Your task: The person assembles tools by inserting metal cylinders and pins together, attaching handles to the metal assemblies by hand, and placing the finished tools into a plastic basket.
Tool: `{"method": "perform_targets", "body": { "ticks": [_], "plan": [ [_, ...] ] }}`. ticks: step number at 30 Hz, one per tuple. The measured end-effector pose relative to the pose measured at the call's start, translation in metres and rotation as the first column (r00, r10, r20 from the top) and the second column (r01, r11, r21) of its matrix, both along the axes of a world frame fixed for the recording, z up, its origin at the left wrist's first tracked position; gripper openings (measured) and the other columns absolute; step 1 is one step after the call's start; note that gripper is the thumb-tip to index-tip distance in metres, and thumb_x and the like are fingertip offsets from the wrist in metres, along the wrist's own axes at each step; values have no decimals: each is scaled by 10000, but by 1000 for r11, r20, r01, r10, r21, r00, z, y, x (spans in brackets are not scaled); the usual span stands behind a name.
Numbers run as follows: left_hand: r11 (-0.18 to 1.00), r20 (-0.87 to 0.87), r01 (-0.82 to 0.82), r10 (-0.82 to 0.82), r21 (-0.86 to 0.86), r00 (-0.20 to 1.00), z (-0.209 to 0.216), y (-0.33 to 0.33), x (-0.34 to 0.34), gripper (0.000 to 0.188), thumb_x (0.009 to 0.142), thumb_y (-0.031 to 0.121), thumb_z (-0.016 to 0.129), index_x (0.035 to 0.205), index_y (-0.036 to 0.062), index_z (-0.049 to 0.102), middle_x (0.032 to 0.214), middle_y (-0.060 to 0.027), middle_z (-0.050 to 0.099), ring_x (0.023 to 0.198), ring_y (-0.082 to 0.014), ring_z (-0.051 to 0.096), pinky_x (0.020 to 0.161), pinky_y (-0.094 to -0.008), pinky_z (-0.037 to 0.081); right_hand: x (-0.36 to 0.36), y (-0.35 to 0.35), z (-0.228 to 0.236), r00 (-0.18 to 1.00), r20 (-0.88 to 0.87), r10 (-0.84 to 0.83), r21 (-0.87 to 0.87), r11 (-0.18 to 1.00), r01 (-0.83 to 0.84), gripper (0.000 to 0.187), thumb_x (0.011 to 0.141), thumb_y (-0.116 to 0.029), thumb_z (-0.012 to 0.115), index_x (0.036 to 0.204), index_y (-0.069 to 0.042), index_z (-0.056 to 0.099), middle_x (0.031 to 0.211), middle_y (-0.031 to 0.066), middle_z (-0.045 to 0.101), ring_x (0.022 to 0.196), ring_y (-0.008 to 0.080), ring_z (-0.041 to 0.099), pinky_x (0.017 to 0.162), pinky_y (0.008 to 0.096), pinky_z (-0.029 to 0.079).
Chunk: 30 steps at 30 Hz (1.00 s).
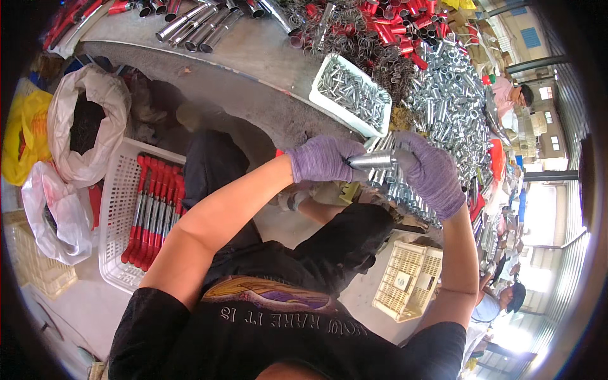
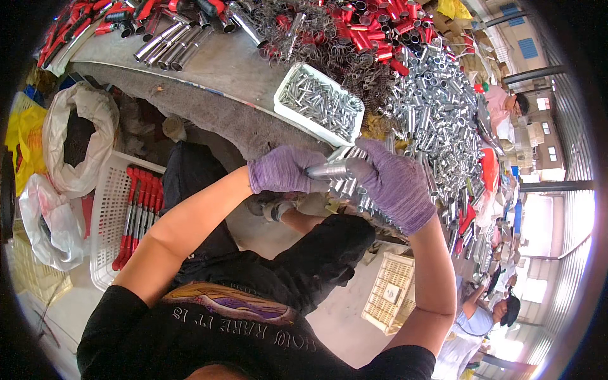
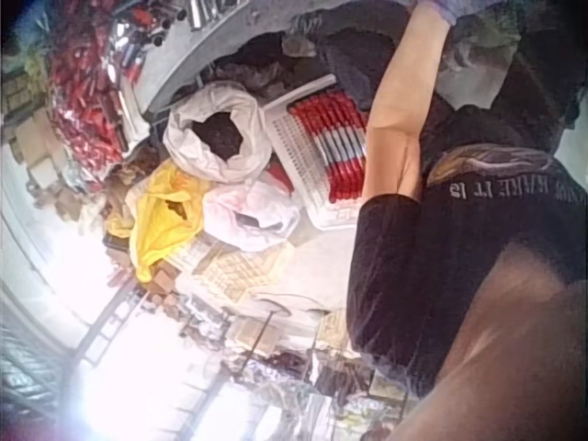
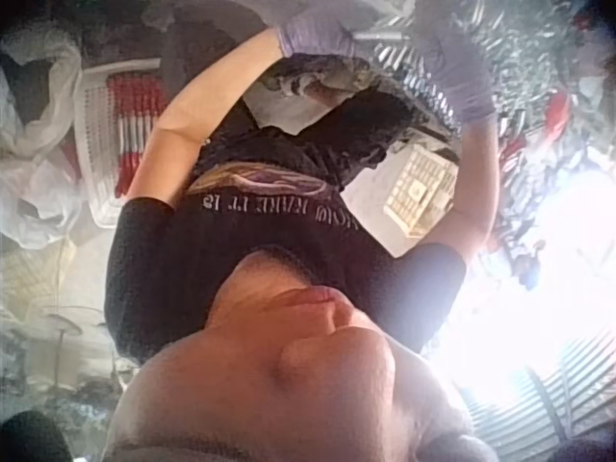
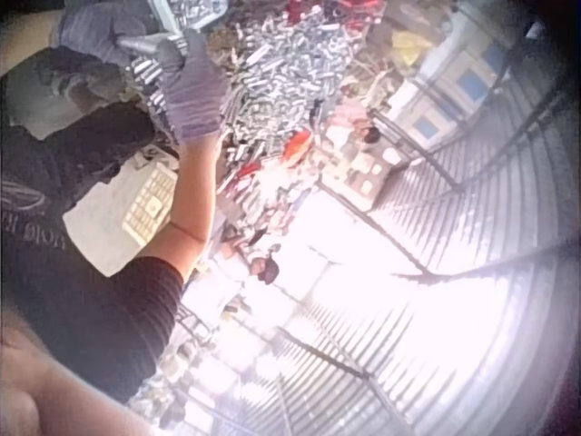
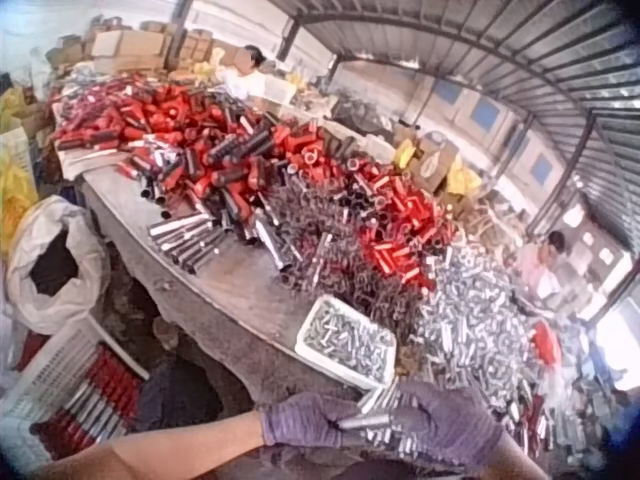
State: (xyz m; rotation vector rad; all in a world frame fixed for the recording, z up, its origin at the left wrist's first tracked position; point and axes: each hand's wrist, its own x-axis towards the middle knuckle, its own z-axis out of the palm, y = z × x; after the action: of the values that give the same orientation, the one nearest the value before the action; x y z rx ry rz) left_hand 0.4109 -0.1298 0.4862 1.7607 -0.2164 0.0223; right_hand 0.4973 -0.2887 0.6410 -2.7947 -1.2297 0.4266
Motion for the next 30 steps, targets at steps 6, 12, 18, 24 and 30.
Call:
{"method": "perform_targets", "body": {
  "ticks": [6, 12, 18, 24, 30],
  "plan": [
    [994, 236, -96, 83, 48, 968, -23, -6, 8, 319, 770, 323, 733, 930, 73, 617, 766, -82, 604, 746, -226, 623, 667, -340, 478, 4, -1, -22, 943, 82, 321, 173, 928, -331, 502, 842, -547, 552, 946, -64, 640, 678, 156, 619, 662, 344, 632, 653, 409, 504],
    [972, 195, -144, 108, 183, 975, -15, -8, 3, 367, 789, 362, 705, 1027, 95, 622, 882, -111, 638, 842, -286, 632, 728, -338, 483, -9, 1, -30, 995, 95, -22, 15, 1000, 21, 604, 816, -624, 541, 852, -31, 650, 660, 167, 618, 620, 318, 641, 612, 375, 499],
    [989, 194, -145, 143, -7, 970, -21, -5, 2, 308, 782, 287, 730, 1000, 91, 634, 845, -70, 627, 791, -199, 626, 722, -317, 489, -14, -24, -53, 966, -236, 106, 446, 895, 10, 679, 770, -347, 745, 1315, -55, 463, 868, 26, 603, 727, 79, 556, 647, 235, 474],
    [997, 95, -64, 69, -47, 993, -15, -7, -3, 258, 768, 217, 736, 964, 87, 630, 878, -59, 625, 823, -178, 603, 748, -312, 475, -1, -23, -59, 884, -446, 137, 530, 837, 138, 437, 743, -173, 747, 1140, -56, 605, 915, 25, 617, 794, 80, 555, 719, 240, 469],
    [977, 207, -125, 159, -171, 965, -27, -17, -10, 231, 811, 206, 708, 952, 58, 601, 836, -39, 605, 750, -126, 556, 706, -288, 471, -19, -12, -74, 919, -371, 136, 658, 736, 156, 538, 742, -232, 755, 1197, -32, 549, 887, 34, 620, 800, 97, 564, 725, 250, 475]
  ]
}}
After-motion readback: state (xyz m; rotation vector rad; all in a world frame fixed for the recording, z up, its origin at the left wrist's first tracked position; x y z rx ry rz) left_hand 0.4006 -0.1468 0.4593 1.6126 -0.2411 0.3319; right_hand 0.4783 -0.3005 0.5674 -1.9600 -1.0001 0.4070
